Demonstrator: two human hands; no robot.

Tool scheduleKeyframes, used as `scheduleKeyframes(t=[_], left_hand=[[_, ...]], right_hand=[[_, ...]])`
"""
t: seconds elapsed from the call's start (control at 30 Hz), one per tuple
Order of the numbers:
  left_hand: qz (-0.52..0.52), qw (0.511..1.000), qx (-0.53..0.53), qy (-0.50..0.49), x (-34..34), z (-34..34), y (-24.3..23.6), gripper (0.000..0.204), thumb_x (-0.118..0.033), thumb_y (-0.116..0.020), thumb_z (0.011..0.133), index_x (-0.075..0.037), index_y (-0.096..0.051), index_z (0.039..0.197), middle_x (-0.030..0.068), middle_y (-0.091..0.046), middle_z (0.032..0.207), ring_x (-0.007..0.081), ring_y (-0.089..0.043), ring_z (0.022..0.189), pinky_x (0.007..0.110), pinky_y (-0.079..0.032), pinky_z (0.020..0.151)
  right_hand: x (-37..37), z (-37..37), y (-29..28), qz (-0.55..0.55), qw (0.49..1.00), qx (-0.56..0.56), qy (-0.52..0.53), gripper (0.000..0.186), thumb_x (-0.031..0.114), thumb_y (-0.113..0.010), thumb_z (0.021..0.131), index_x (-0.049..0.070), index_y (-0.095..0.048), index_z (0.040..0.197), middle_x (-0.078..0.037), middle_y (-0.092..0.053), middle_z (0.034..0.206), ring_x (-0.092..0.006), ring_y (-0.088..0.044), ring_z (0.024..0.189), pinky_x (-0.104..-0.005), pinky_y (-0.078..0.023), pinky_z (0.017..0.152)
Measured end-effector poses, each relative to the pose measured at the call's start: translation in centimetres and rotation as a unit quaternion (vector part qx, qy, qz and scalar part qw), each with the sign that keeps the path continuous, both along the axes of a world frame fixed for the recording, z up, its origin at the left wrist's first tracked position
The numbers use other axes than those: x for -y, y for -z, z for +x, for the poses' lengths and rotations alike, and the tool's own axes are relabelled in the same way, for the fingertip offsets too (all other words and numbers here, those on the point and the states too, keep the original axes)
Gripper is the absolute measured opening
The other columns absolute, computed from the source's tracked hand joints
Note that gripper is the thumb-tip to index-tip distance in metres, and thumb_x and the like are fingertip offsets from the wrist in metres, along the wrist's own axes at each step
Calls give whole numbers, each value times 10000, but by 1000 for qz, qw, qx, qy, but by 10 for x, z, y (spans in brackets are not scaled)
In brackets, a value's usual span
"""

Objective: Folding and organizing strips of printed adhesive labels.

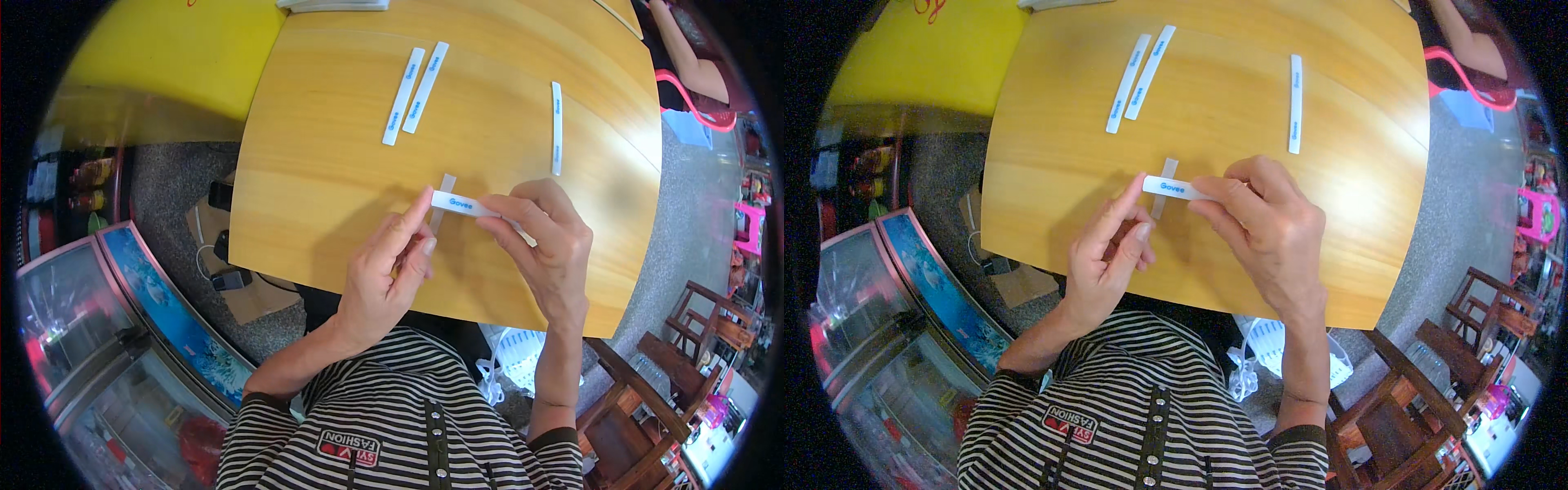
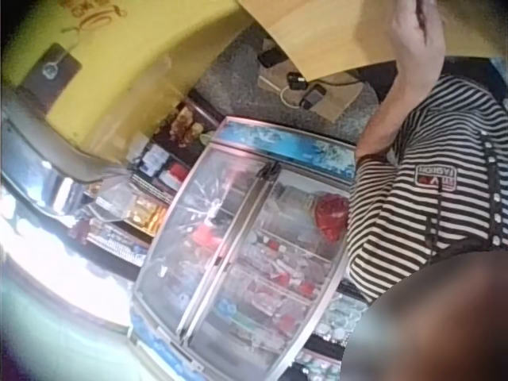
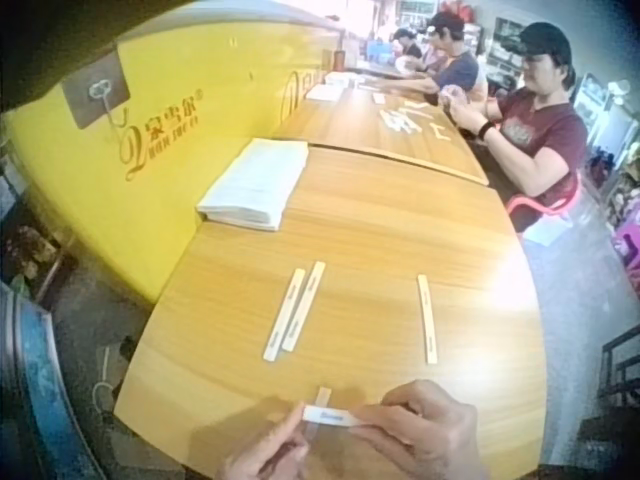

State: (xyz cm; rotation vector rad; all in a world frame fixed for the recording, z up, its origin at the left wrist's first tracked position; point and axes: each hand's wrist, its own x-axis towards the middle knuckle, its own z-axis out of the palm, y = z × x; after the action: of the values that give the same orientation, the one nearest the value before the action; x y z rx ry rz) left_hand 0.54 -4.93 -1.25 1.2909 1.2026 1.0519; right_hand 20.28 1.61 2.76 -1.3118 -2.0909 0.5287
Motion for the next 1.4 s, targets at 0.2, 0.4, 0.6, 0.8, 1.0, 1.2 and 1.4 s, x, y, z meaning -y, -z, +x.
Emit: scheduleKeyframes(t=[0.2,0.4,0.6,0.8,1.0,1.2,1.4], left_hand=[[-3,1000,4,2,-1,-1,0,514,-43,-532,1001,-83,-403,1497,53,-565,1013,74,-579,693,203,-485,572],[-3,1000,3,6,-3,-1,-2,516,-49,-535,1001,-84,-400,1498,56,-567,1010,77,-582,688,202,-491,575],[13,999,-1,-30,-14,-9,-1,493,44,-600,929,-55,-519,1405,55,-546,997,74,-569,698,216,-495,624],[100,987,-124,-28,-41,-8,-16,428,-36,-767,827,-60,-656,1240,69,-577,1071,100,-599,725,244,-512,615],[144,985,-96,8,-53,1,-1,272,-13,-759,818,-37,-699,1082,73,-619,1010,138,-629,759,262,-513,627],[124,988,-90,13,-55,0,-6,222,-10,-756,817,-24,-705,1032,73,-632,963,148,-637,760,271,-518,638],[120,985,-122,27,-57,-1,-9,214,-23,-761,818,-31,-710,1025,63,-629,957,138,-636,742,266,-504,616]], right_hand=[[-1,-1,-1,-11,1000,8,0,202,125,-810,729,74,-731,907,-54,-605,809,-198,-618,705,-329,-502,571],[-1,0,-1,-12,1000,17,3,190,137,-804,740,75,-728,903,-54,-601,803,-200,-617,697,-334,-502,571],[0,-2,0,-12,1000,13,17,171,150,-800,748,94,-723,890,-45,-602,804,-195,-623,698,-333,-499,560],[0,-2,-2,-1,999,31,12,151,187,-787,768,110,-717,878,-35,-599,820,-195,-625,696,-336,-494,552],[1,0,0,7,1000,23,13,159,204,-785,767,114,-716,879,-36,-596,825,-202,-628,702,-343,-494,556],[2,9,-1,-3,1000,20,14,180,205,-794,755,106,-716,885,-37,-594,825,-204,-623,676,-346,-491,549],[4,26,-2,-20,999,19,34,192,187,-803,746,93,-719,891,-36,-595,824,-197,-617,656,-338,-486,548]])
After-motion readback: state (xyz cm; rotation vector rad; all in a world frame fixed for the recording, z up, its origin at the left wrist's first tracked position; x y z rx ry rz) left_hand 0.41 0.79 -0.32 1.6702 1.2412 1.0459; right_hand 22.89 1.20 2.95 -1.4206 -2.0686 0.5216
